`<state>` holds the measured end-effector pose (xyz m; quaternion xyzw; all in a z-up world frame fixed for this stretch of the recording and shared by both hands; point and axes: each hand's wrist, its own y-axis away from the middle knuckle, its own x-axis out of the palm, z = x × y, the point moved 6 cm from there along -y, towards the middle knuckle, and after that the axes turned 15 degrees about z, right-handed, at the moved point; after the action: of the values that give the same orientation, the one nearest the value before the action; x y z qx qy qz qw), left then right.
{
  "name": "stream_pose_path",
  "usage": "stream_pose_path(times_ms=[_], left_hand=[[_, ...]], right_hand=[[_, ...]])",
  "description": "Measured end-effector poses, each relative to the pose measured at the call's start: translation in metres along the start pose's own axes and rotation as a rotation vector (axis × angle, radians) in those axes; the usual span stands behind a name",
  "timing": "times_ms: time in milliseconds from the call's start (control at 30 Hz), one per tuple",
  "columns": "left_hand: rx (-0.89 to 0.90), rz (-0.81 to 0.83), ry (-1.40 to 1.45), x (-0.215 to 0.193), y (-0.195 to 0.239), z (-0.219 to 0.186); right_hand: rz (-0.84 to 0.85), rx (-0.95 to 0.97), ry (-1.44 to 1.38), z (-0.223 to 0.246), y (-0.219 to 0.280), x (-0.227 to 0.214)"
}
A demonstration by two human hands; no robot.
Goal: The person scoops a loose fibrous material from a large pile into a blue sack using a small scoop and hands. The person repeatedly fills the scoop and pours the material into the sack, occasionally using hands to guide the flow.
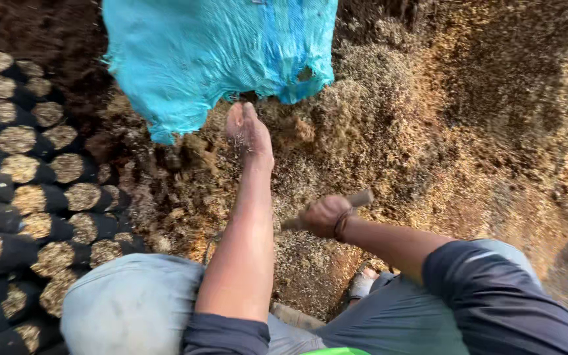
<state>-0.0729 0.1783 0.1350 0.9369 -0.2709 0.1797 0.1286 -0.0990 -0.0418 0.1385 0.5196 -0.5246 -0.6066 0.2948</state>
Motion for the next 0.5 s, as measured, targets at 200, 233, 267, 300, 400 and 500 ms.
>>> stream_pose_path(times_ms=[200, 233, 267, 300, 400, 500], left_hand=[[0.252, -0.024, -0.141, -0.022, 0.043, -0.049], [0.221, -0.048, -0.182, -0.027, 0.047, -0.046], [0.183, -0.066, -0.227, -0.032, 0.05, -0.041], [0.148, -0.07, -0.202, -0.038, 0.053, -0.034], [0.063, -0.056, -0.147, -0.043, 0.059, -0.008], [-0.03, -0.032, -0.142, -0.052, 0.062, 0.024]], right_hand=[[-0.135, 0.042, 0.251, -0.013, -0.042, 0.019], [-0.115, 0.083, 0.249, -0.03, -0.042, 0.014], [-0.108, 0.12, 0.245, -0.047, -0.039, 0.008], [-0.148, 0.159, 0.274, -0.063, -0.032, 0.0], [-0.291, 0.346, 0.316, -0.123, 0.003, -0.015], [-0.38, 0.471, -0.312, -0.178, 0.028, -0.021]])
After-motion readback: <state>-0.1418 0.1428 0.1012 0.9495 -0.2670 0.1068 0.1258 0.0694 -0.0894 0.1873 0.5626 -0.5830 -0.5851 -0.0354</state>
